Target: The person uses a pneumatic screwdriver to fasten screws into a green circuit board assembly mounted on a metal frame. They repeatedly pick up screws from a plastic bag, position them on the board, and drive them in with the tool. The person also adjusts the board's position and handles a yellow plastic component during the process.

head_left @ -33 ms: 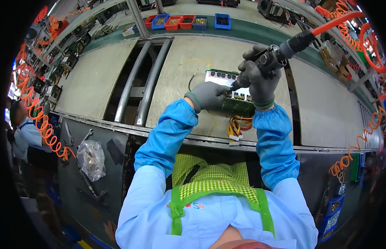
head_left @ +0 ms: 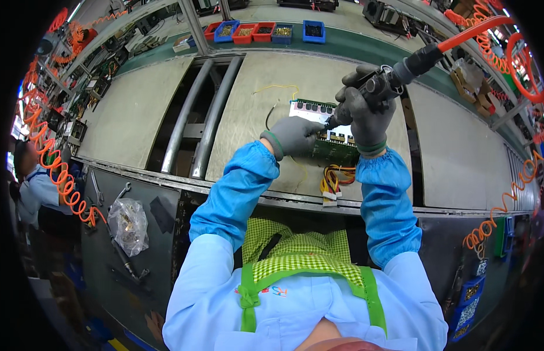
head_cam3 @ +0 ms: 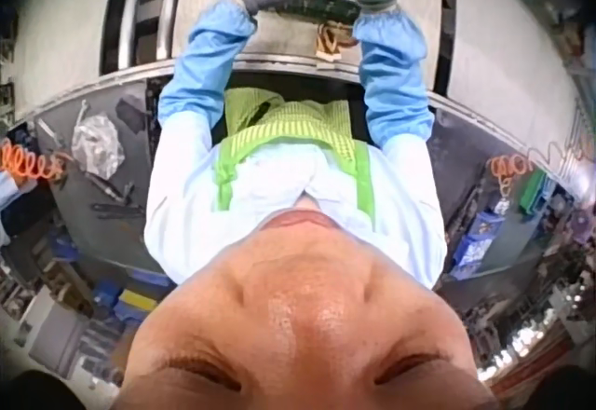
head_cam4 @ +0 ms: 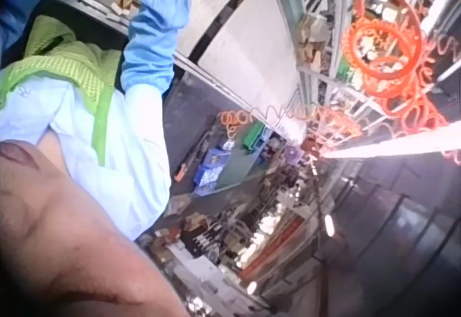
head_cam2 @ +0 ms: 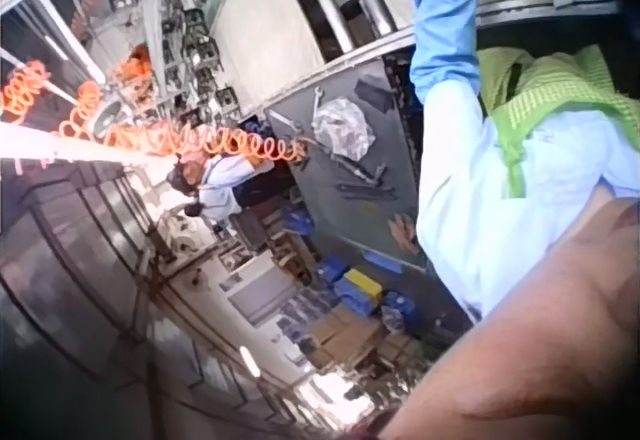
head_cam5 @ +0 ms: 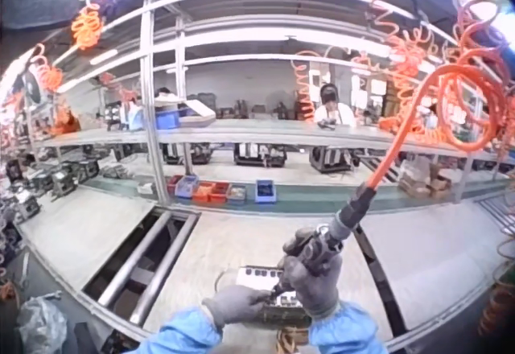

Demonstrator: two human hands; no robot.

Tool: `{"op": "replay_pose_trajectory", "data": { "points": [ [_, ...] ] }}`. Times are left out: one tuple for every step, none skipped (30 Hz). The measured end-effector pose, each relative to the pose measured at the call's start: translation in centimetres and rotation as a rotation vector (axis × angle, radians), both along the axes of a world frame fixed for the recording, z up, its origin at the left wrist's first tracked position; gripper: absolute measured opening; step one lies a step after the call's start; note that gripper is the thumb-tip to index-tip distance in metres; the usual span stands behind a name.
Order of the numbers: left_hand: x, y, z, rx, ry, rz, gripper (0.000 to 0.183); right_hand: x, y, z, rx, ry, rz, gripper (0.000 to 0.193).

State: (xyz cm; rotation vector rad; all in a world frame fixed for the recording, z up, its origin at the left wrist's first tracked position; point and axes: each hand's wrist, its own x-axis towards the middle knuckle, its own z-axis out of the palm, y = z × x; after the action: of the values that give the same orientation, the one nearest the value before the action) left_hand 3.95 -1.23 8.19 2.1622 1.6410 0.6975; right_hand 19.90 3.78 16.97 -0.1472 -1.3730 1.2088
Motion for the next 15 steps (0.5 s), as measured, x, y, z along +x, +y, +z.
{"op": "replay_pose_trajectory", "data": {
  "points": [
    [-0.1, 0.3, 0.4, -0.015, 0.012, 0.002, 0.031, -0.1, 0.3, 0.0, 0.051, -0.028, -0.029, 0.04],
    [-0.1, 0.4, 0.6, -0.037, 0.022, 0.002, 0.031, -0.2, 0.6, -0.2, 0.094, -0.058, -0.06, 0.04],
    [-0.1, 0.6, 0.6, -0.059, 0.031, 0.002, 0.031, -0.2, 0.7, -0.3, 0.138, -0.088, -0.09, 0.041],
    [-0.1, 0.5, 0.3, -0.042, 0.018, -0.003, 0.031, -0.2, 0.6, -0.4, 0.088, -0.105, -0.06, 0.041],
    [-0.1, 0.5, 0.0, -0.02, 0.009, -0.007, 0.031, -0.2, 0.2, -0.2, 0.042, -0.117, -0.03, 0.04],
    [-0.2, 0.5, -0.1, 0.001, 0.001, -0.011, 0.03, -0.2, 0.1, -0.1, -0.005, -0.13, 0.001, 0.04],
    [-0.3, 0.6, 0.0, -0.002, 0.003, -0.012, 0.03, -0.3, 0.4, 0.0, 0.006, -0.122, 0.043, 0.039],
    [-0.3, 0.6, -0.2, -0.008, 0.0, -0.016, 0.03, -0.2, 0.7, 0.0, 0.013, -0.119, 0.08, 0.038],
    [-0.2, 0.6, -0.2, -0.015, -0.003, -0.021, 0.03, -0.2, 0.9, 0.1, 0.02, -0.116, 0.118, 0.037],
    [-0.1, 0.7, -0.1, -0.046, 0.026, -0.022, 0.029, -0.1, 1.0, 0.5, 0.015, -0.147, 0.133, 0.03],
    [0.0, 0.8, 0.4, -0.078, 0.061, -0.019, 0.028, -0.4, 1.1, 0.6, 0.016, -0.192, 0.093, 0.03],
    [0.0, 0.9, 0.8, -0.111, 0.095, -0.015, 0.027, -0.8, 1.4, 0.6, 0.016, -0.238, 0.053, 0.031],
    [0.1, 1.1, 1.2, -0.114, 0.128, -0.003, 0.026, -1.2, 1.7, 0.7, 0.017, -0.283, 0.013, 0.031],
    [0.2, 1.3, 1.6, -0.116, 0.163, 0.011, 0.025, -2.1, 1.8, 1.0, -0.033, -0.197, -0.042, 0.025],
    [0.4, 1.3, 1.9, -0.118, 0.198, 0.026, 0.024, -2.3, 1.7, 0.9, -0.04, -0.206, -0.092, 0.025]
  ]
}}
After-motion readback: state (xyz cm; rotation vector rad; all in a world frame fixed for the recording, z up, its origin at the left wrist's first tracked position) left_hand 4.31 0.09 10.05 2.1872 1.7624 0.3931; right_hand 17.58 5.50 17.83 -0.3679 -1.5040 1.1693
